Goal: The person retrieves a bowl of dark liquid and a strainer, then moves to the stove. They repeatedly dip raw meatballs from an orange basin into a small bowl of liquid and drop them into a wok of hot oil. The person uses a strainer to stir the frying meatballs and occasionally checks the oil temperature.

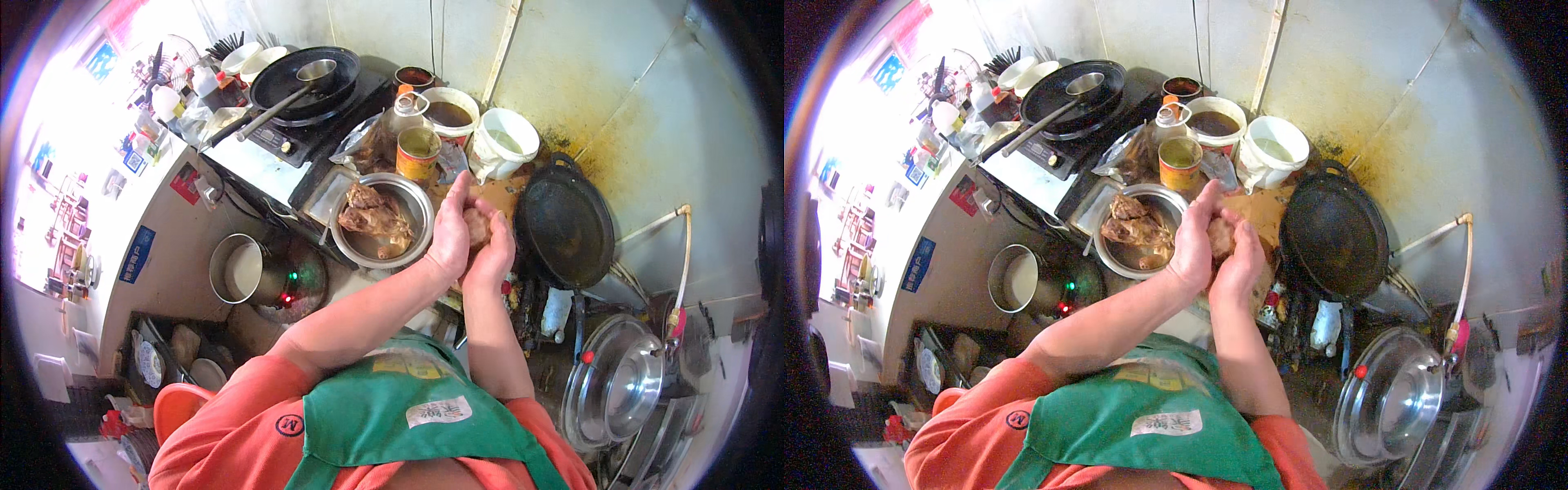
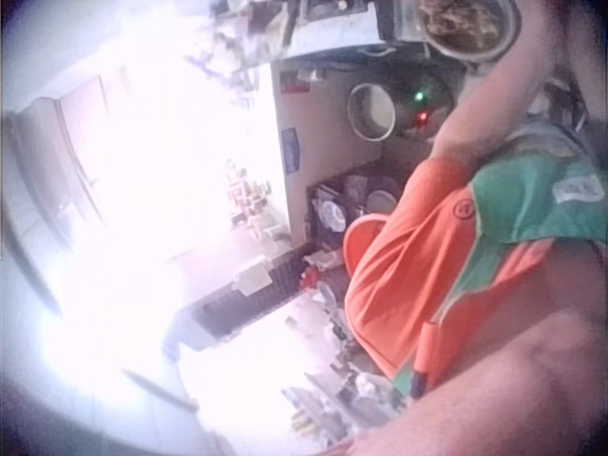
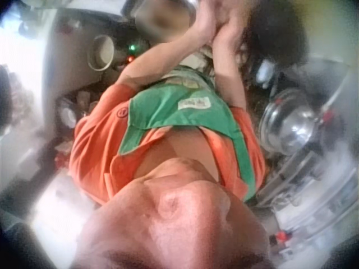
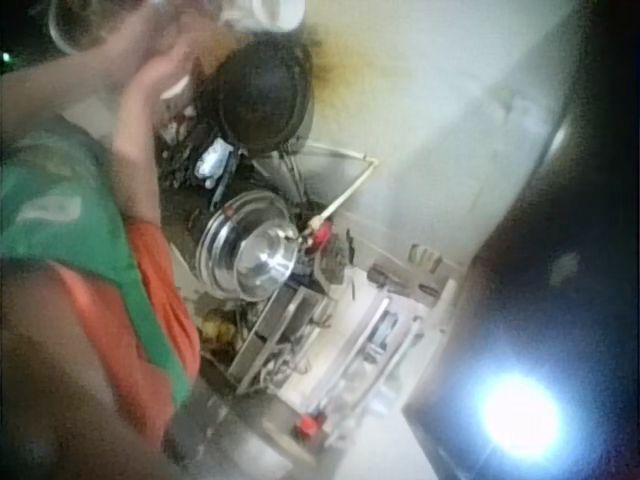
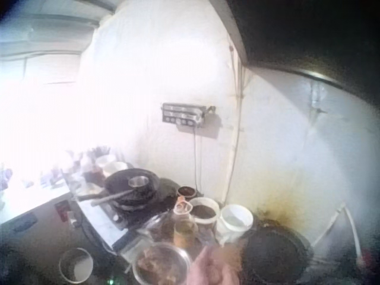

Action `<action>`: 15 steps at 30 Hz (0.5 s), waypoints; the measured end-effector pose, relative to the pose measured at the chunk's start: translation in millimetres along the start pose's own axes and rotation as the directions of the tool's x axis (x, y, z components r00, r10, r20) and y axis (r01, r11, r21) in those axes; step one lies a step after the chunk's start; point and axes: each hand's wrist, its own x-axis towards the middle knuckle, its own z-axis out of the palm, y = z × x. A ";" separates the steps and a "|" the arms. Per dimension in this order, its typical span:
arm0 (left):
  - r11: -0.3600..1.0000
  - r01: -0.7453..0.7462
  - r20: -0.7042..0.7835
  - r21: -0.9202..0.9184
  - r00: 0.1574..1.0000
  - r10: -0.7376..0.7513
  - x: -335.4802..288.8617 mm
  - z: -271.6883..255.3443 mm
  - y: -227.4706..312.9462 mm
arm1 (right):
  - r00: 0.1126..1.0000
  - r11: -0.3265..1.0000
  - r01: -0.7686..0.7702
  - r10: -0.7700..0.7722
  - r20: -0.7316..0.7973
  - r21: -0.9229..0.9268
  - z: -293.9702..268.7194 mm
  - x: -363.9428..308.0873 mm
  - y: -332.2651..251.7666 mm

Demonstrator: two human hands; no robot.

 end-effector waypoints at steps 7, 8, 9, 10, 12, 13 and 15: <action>0.907 0.290 -0.064 -0.304 0.944 -0.323 11.2 -7.7 -18.9 | 0.740 0.653 0.667 -0.527 0.417 -0.359 -6.1 5.6 -2.1; 0.966 0.216 0.003 -0.141 0.976 -0.218 7.9 -13.8 -19.3 | 0.776 0.703 0.624 -0.507 0.375 -0.342 -6.8 8.0 -1.8; 0.956 -0.112 0.124 0.272 0.989 0.081 11.3 -19.9 -15.2 | 0.840 0.801 0.528 -0.442 0.316 -0.282 -7.0 9.8 1.6; 0.703 -0.396 0.302 0.590 0.916 0.263 12.4 -22.9 -13.7 | 0.934 0.927 0.331 -0.296 0.202 -0.174 -9.0 11.3 1.3; 0.528 -0.617 0.448 0.583 0.787 0.424 12.6 -27.3 -15.1 | 0.999 0.997 -0.020 0.017 0.035 0.079 -14.7 15.6 1.7; 0.445 -0.675 0.501 0.589 0.737 0.454 13.0 -28.5 -16.3 | 0.991 0.976 -0.125 0.129 -0.016 0.177 -17.8 18.6 0.7; 0.183 -0.785 0.506 0.592 0.539 0.673 10.2 -26.6 -22.9 | 0.963 0.926 -0.229 0.260 -0.066 0.302 -23.6 24.1 -2.9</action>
